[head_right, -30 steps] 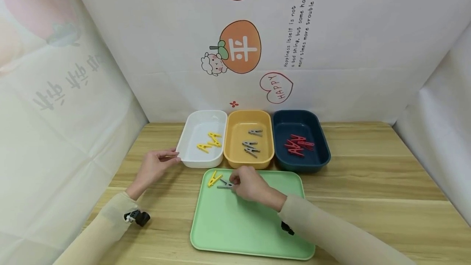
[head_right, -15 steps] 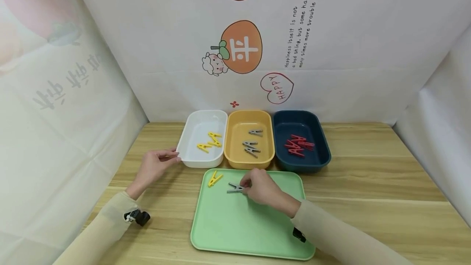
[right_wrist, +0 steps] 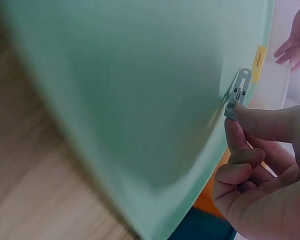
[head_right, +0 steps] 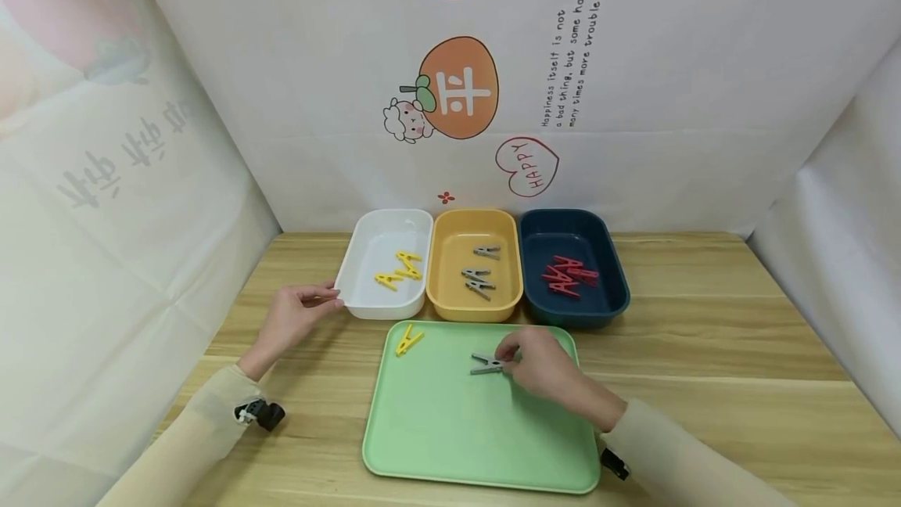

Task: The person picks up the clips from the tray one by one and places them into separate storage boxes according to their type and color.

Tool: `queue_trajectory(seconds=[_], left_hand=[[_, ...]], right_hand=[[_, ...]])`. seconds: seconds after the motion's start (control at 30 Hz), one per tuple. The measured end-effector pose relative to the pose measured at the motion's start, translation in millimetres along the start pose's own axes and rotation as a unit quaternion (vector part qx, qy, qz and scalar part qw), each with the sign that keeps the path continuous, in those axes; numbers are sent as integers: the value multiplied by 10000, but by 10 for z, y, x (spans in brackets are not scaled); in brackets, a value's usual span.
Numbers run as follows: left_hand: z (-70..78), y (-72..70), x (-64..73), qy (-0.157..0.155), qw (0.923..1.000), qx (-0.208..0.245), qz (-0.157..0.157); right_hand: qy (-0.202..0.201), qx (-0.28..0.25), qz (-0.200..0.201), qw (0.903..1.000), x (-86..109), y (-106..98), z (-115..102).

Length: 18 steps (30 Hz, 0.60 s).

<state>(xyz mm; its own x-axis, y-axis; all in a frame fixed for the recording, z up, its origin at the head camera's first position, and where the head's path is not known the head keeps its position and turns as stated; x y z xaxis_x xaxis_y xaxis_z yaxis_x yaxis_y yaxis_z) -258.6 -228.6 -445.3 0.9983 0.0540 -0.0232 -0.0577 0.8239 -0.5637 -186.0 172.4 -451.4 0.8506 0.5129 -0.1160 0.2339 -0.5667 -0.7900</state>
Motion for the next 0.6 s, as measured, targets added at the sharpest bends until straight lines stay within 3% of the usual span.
queue_trajectory(seconds=[0.2,0.37,0.6], left_hand=[[12,-13,7,-25,10000,-44,32],[22,-13,17,35,10000,-78,29],[20,-5,15,9,10000,-36,-2]], right_hand=[[48,18,-7,10000,23,-63,29],[260,2,-131,9996,20,-23,39],[239,13,-118,9996,46,5,102]])
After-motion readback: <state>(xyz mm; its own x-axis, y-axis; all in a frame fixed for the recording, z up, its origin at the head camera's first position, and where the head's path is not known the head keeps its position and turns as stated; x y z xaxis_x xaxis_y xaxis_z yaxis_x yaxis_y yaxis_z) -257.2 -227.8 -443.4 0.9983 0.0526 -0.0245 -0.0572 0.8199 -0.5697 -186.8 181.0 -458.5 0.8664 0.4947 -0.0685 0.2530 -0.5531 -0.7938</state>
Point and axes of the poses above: each hand's wrist, its own x-axis away from the middle knuckle, its own y-axis out of the palm, z = x × y, the point moved 3 cm from there along -x, towards the middle knuckle, and after that the axes turned 14 degrees about -y, right-handed, at the moved point
